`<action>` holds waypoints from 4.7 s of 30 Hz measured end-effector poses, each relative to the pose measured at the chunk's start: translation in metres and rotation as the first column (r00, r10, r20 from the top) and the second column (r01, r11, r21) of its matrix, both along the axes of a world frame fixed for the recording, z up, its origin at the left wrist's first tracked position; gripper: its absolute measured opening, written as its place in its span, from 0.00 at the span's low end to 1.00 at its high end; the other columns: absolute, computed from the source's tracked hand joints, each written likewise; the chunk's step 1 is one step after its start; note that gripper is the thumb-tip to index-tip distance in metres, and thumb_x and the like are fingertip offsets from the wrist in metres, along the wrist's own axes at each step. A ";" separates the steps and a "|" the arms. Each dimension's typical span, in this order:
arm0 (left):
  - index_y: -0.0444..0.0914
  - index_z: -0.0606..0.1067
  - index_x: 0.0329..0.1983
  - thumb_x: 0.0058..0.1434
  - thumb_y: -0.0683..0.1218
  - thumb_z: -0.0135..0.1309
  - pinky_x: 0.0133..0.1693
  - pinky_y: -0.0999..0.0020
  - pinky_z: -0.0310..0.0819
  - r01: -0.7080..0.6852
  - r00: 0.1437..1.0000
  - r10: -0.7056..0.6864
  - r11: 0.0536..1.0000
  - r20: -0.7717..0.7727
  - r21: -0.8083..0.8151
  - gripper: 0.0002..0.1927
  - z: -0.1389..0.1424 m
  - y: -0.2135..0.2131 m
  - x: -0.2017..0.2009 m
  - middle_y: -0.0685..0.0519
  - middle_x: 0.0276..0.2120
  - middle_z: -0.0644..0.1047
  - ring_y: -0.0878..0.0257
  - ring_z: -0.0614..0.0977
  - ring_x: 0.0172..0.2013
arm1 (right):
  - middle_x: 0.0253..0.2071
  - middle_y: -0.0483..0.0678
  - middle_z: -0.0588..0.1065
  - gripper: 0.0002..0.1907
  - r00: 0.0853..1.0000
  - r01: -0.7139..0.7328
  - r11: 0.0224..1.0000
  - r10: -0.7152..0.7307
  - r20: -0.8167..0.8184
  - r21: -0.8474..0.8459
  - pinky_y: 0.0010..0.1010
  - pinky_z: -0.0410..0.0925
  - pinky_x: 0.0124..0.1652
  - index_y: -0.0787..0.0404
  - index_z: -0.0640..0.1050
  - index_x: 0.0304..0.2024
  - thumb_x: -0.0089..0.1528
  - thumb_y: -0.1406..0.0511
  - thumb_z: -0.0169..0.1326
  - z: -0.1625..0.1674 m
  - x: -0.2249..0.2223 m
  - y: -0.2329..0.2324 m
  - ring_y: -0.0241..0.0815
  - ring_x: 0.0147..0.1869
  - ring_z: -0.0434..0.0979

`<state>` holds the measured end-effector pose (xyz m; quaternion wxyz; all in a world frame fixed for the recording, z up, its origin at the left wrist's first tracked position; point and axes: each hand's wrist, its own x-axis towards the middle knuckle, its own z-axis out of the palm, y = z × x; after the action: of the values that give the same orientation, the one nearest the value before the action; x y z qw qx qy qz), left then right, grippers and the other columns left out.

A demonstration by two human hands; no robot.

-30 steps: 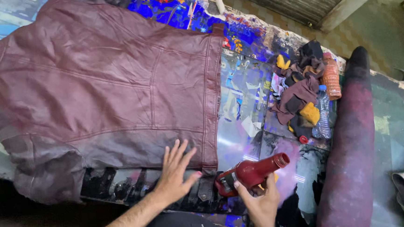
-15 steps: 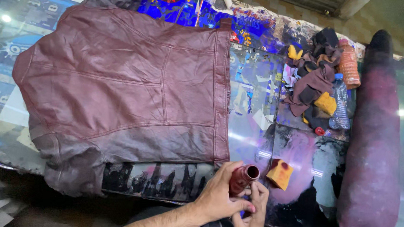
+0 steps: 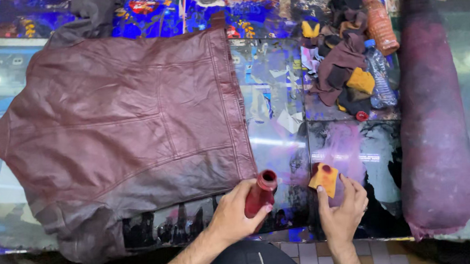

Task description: The person rubs a sponge carrying red dye across the surface of a maroon leather jacket laid on a work table, working section by section along seams and panels. Midway, they pick up a red dye bottle, squeeze more dye onto the sponge, and resume rubbing the dye into the jacket.

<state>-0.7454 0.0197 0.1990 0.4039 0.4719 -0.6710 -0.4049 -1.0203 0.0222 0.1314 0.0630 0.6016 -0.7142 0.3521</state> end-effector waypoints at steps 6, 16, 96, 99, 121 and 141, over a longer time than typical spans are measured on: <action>0.38 0.71 0.56 0.57 0.51 0.65 0.46 0.54 0.78 -0.014 0.996 0.012 1.000 0.086 0.016 0.27 0.004 -0.019 -0.023 0.44 0.43 0.82 0.45 0.85 0.45 | 0.58 0.57 0.68 0.37 0.997 0.080 0.982 -0.082 0.002 0.170 0.50 0.64 0.54 0.59 0.75 0.60 0.53 0.50 0.68 -0.002 -0.010 -0.020 0.61 0.59 0.68; 0.37 0.70 0.55 0.58 0.54 0.64 0.45 0.51 0.77 0.168 0.963 -0.184 0.981 0.195 0.099 0.27 -0.001 -0.059 -0.060 0.41 0.42 0.80 0.41 0.83 0.45 | 0.58 0.59 0.69 0.29 0.996 -0.014 0.986 -0.001 0.091 0.168 0.48 0.65 0.57 0.60 0.75 0.58 0.55 0.59 0.64 -0.020 -0.023 -0.030 0.61 0.59 0.69; 0.42 0.68 0.67 0.56 0.53 0.65 0.56 0.51 0.74 0.523 0.034 -0.506 0.744 0.862 0.416 0.36 0.010 -0.288 -0.213 0.43 0.54 0.79 0.46 0.80 0.56 | 0.57 0.47 0.72 0.23 0.993 0.108 0.946 -0.119 0.018 0.305 0.45 0.60 0.51 0.51 0.79 0.55 0.57 0.58 0.63 -0.020 -0.067 -0.005 0.50 0.56 0.69; 0.42 0.68 0.66 0.56 0.53 0.65 0.56 0.50 0.74 0.529 0.013 -0.500 0.739 0.866 0.418 0.35 0.010 -0.288 -0.216 0.42 0.55 0.78 0.46 0.79 0.57 | 0.57 0.47 0.72 0.23 0.993 0.108 0.951 -0.118 0.016 0.291 0.46 0.60 0.50 0.51 0.79 0.55 0.57 0.58 0.63 -0.021 -0.067 -0.005 0.50 0.56 0.69; 0.40 0.69 0.66 0.56 0.50 0.61 0.56 0.50 0.74 0.526 -0.035 -0.488 0.733 0.872 0.431 0.33 -0.004 -0.294 -0.232 0.42 0.55 0.78 0.45 0.79 0.57 | 0.57 0.48 0.71 0.23 0.993 0.108 0.948 -0.118 0.017 0.298 0.46 0.60 0.51 0.51 0.80 0.55 0.57 0.58 0.63 -0.023 -0.069 -0.005 0.50 0.57 0.69; 0.40 0.70 0.64 0.56 0.48 0.61 0.56 0.51 0.74 0.524 -0.051 -0.485 0.731 0.873 0.437 0.31 -0.001 -0.294 -0.236 0.42 0.54 0.79 0.46 0.80 0.56 | 0.57 0.48 0.71 0.22 0.992 0.103 0.946 -0.119 0.033 0.306 0.46 0.60 0.50 0.51 0.80 0.54 0.57 0.58 0.63 -0.022 -0.071 -0.005 0.50 0.57 0.68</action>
<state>-0.9815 -0.2739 0.1975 -0.2826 0.3260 -0.8940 -0.1209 -1.0916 0.0168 0.1095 -0.0289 0.5536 -0.7941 0.2491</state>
